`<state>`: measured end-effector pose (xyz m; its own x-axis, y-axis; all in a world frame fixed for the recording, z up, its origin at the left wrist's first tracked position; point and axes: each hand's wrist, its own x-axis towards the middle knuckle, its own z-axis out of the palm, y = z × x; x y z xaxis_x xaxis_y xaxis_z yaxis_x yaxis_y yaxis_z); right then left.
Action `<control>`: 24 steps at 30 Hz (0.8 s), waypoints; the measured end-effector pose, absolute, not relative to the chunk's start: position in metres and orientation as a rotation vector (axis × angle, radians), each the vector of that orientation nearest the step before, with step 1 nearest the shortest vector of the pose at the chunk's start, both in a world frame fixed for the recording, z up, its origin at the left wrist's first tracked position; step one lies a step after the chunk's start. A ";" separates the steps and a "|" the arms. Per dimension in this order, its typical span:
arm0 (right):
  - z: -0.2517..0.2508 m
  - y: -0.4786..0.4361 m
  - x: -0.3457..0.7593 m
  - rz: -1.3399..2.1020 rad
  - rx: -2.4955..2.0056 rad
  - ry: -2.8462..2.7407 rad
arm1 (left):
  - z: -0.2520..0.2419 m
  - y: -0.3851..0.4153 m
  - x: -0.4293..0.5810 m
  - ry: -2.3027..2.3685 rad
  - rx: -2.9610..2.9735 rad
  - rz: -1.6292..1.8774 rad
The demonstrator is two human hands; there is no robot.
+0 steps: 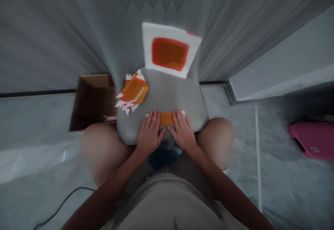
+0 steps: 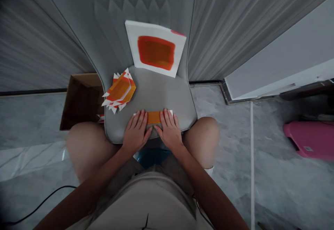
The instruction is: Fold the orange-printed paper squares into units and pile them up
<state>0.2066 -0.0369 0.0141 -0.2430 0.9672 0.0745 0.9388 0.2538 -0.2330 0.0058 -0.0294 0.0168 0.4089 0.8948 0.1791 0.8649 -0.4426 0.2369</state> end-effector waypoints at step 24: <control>0.009 -0.070 0.228 0.172 -1.871 -2.223 | 0.018 -0.031 0.007 1.674 2.504 0.403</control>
